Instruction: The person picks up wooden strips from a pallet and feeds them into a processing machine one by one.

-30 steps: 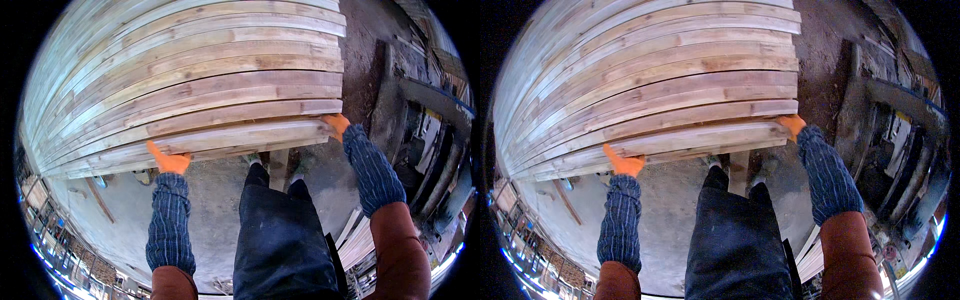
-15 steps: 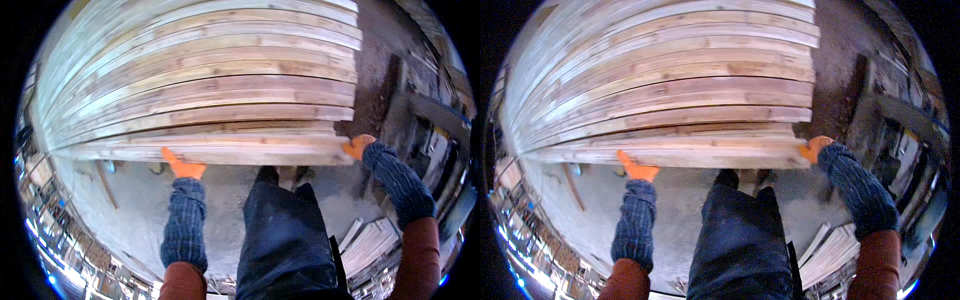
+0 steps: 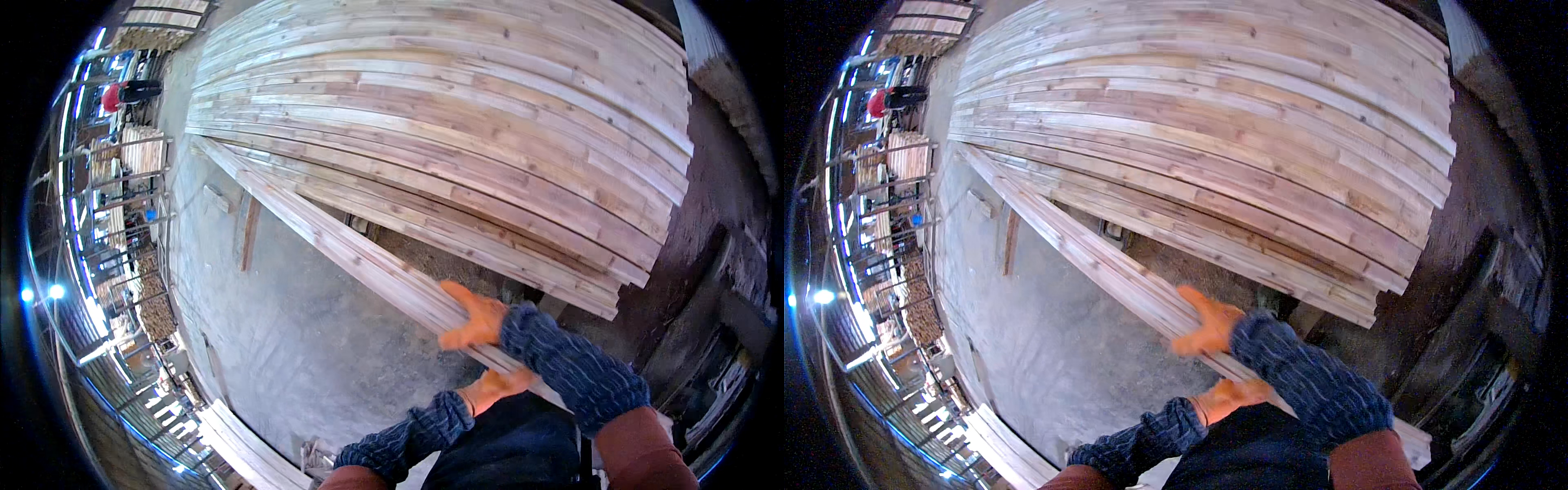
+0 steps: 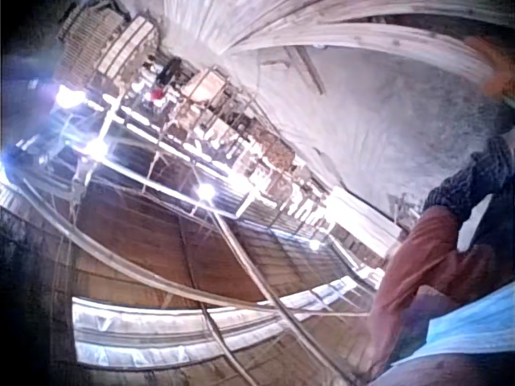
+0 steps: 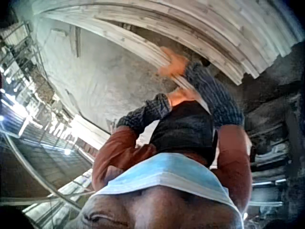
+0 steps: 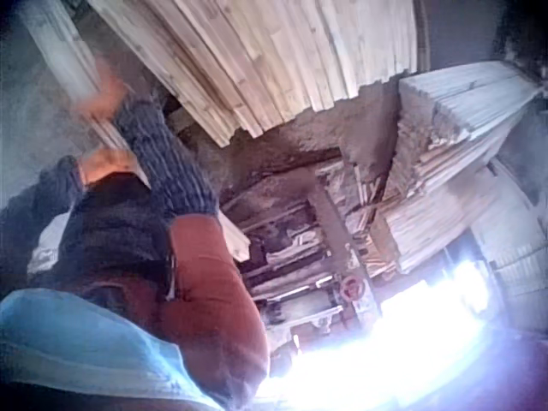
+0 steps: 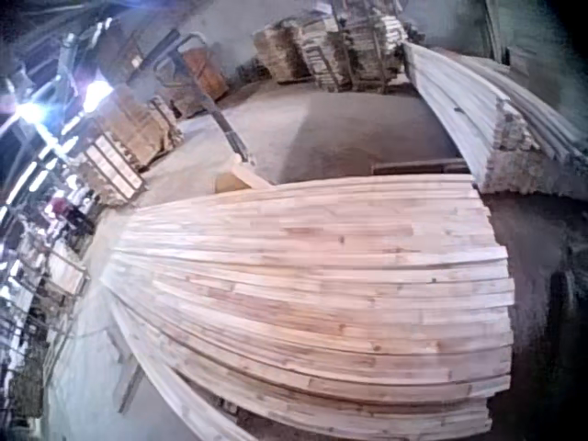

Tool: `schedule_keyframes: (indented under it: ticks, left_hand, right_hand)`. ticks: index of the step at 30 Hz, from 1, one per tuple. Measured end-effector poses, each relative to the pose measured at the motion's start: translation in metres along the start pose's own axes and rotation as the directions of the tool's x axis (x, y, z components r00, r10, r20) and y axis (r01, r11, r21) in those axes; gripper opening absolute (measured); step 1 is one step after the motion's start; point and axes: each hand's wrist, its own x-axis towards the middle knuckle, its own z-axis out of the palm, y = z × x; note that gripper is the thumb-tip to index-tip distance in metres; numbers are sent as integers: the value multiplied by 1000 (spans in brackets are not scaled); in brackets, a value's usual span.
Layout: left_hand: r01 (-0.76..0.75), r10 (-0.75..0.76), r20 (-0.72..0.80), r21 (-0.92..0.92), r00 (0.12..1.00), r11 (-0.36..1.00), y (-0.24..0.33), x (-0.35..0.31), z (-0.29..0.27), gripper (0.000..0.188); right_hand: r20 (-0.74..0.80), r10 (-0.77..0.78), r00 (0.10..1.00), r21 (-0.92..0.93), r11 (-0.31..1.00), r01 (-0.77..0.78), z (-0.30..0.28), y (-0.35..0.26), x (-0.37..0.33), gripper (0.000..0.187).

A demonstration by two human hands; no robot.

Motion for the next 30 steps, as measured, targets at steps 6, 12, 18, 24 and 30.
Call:
schedule_keyframes:
  ticks: [6,12,18,24,30]
  left_hand:
    - [-276,142,273,557,952,783,152,-50,-11,39]
    - [-71,330,109,990,938,-124,256,-82,-123,72]
    - [-249,-205,182,895,962,-371,247,-40,-177,112]
    - [-356,143,420,873,896,-334,198,-49,-98,55]
    - [-196,372,408,848,834,-492,142,-99,32,74]
  right_hand:
    - [-110,183,977,17,983,-182,-5,39,-152,119]
    - [-251,326,912,-69,933,-353,8,67,-367,119]
    - [-461,335,822,-467,696,-546,68,91,-509,109]
    - [-575,391,719,-502,525,-687,118,136,-554,105]
    - [-835,158,526,-380,526,-761,174,204,-671,117]
